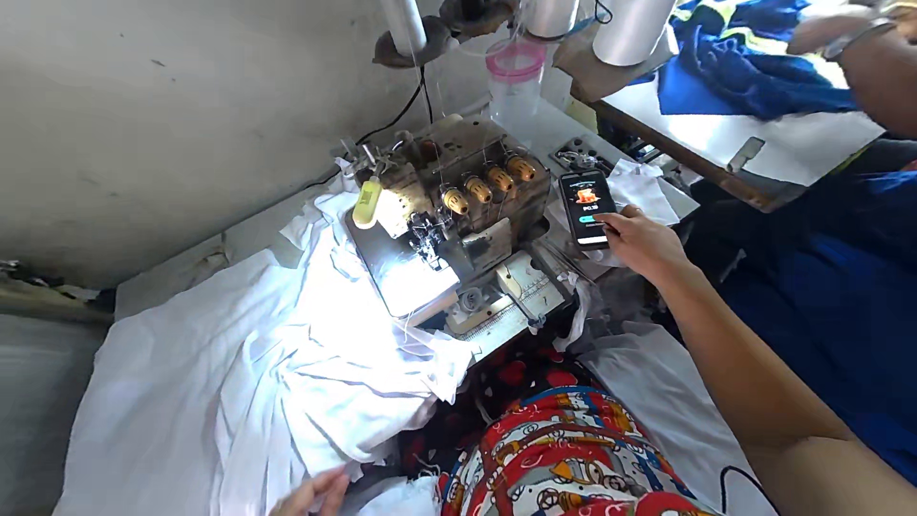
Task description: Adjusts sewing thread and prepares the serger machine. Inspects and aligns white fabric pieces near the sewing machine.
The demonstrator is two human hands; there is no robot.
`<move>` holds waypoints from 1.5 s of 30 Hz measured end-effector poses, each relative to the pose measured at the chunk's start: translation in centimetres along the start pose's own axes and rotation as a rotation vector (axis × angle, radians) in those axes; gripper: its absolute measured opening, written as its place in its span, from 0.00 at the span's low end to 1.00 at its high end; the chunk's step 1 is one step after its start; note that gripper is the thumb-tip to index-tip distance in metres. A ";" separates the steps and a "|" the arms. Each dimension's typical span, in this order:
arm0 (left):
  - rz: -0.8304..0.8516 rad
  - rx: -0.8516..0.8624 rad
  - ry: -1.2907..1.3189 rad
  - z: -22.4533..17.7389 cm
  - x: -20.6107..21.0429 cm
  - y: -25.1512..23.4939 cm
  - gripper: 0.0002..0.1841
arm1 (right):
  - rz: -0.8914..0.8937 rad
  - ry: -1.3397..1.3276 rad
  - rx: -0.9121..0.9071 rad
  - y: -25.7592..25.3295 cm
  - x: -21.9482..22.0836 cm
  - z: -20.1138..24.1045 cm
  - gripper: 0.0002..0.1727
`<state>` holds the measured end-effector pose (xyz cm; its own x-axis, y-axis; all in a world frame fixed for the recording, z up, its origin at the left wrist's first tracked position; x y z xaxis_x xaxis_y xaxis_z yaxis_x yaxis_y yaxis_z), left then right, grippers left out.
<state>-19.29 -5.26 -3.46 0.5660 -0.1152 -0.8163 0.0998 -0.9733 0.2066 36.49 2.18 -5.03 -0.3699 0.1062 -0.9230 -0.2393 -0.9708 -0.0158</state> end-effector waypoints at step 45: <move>0.204 0.407 -0.046 -9.5 9.1 -7.7 0.12 | -0.103 -0.696 -0.964 8.6 11.2 16.5 0.15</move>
<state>-7.15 3.11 -7.37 0.5025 -0.3121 -0.8063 -0.3447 -0.9276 0.1442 15.48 -1.45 -9.20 -0.8670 -0.0023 -0.4983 0.3662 -0.6811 -0.6340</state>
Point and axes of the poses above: each hand's wrist, its own y-axis away from the middle knuckle, its own x-axis out of the palm, z = x × y, the point moved 1 cm from there along -y, towards the middle knuckle, and after that the axes turned 15 degrees about -x, right-handed, at the moved point
